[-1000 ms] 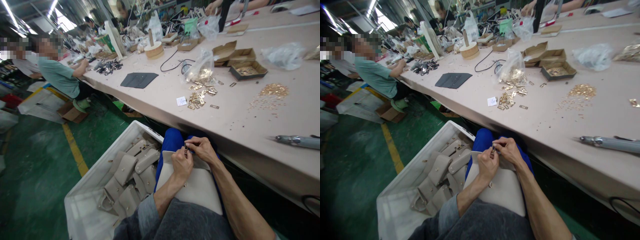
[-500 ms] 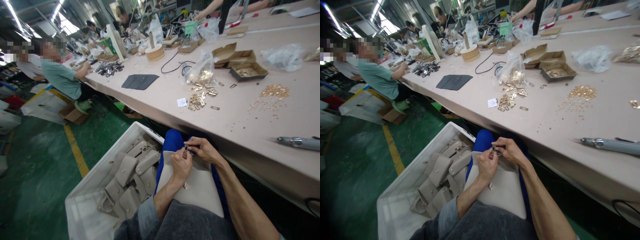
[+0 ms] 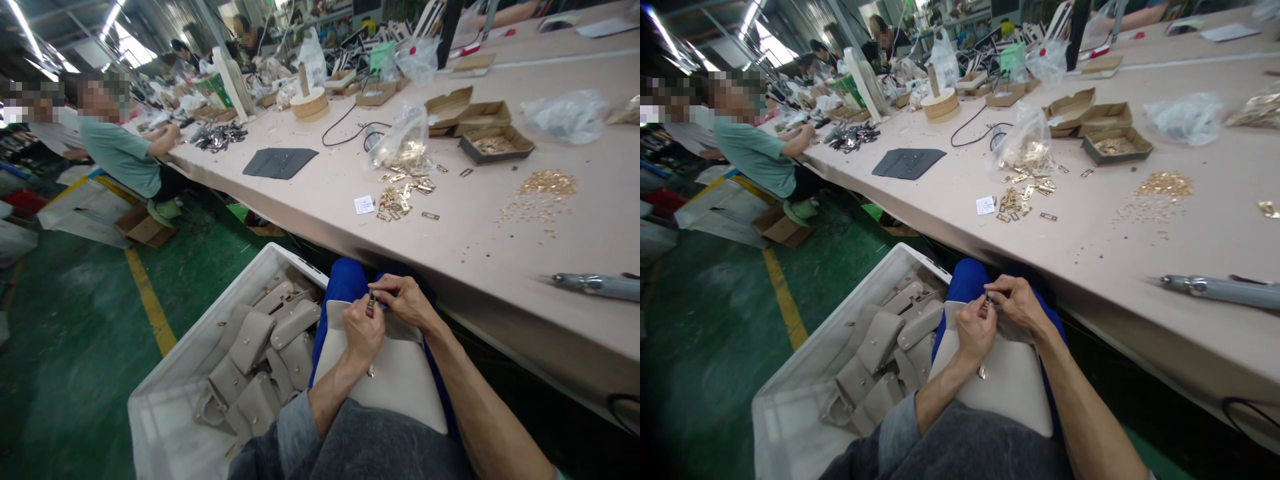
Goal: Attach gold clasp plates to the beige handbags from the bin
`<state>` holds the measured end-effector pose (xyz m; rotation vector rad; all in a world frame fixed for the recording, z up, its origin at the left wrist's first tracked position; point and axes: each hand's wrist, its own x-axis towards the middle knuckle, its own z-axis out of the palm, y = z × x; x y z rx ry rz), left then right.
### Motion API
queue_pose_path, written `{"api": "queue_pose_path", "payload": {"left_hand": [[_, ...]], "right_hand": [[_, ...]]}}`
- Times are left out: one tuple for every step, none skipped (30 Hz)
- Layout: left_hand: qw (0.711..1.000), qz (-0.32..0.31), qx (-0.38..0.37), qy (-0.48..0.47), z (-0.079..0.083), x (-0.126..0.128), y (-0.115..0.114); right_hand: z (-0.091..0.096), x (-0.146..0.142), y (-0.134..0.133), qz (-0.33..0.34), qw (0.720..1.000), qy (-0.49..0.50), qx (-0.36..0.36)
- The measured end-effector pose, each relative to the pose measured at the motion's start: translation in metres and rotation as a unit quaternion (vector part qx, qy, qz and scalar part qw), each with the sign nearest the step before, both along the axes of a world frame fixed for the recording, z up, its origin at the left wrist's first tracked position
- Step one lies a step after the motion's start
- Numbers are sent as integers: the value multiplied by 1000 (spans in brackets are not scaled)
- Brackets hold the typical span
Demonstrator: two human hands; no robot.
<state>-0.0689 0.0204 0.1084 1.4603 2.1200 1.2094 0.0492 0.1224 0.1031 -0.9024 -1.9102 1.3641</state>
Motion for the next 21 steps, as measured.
{"api": "queue_pose_path", "payload": {"left_hand": [[1000,-2,2,-9,0,-1,0],[1000,-7,3,-29,-1,-2,-1],[998,-15,3,-66,-3,-3,-1],[993,-26,-3,-119,-5,-5,-1],[983,-37,-12,-182,-7,-7,0],[967,-48,-23,-248,-9,-9,1],[949,-57,-34,-309,-11,-12,2],[930,-64,-42,-359,-12,-14,3],[915,-69,-46,-395,-14,-17,5],[902,-74,-48,-422,-14,-20,6],[893,-78,-49,-441,-15,-22,8],[887,-80,-49,-453,-14,-24,9],[884,-80,-51,-458,-13,-26,9],[884,-76,-50,-459,-11,-26,10],[886,-69,-49,-456,-9,-27,9],[890,-62,-48,-450,-7,-27,9],[894,-50,-46,-443,-6,-27,8],[898,-44,-45,-436,-6,-28,8],[902,-43,-47,-427,-7,-28,8],[905,-44,-48,-421,-10,-30,8],[906,-50,-53,-418,-13,-31,9]], "right_hand": [[-2,-1,-1,-5,1000,4,-2],[-2,-1,-2,-11,1000,6,-3],[-3,-1,-2,-17,1000,8,-5],[-2,-1,-3,-23,1000,9,-6],[-1,0,-4,-28,1000,12,-6],[-1,0,-4,-29,999,15,-5],[0,0,-4,-30,999,20,-4],[1,1,-4,-28,999,25,-3],[1,0,-4,-25,999,30,-5],[0,0,-4,-21,999,35,-8],[0,-1,-4,-18,999,40,-12],[-1,-3,-4,-15,999,45,-17],[0,-4,-5,-14,998,50,-22],[1,-5,-6,-15,998,53,-25],[3,-6,-8,-18,998,52,-26],[7,-7,-11,-25,998,47,-25],[11,-7,-13,-34,999,36,-18],[17,-5,-15,-42,999,16,-7],[23,-3,-17,-55,998,-8,12],[29,1,-19,-64,996,-38,40],[37,7,-20,-82,993,-62,65]]}}
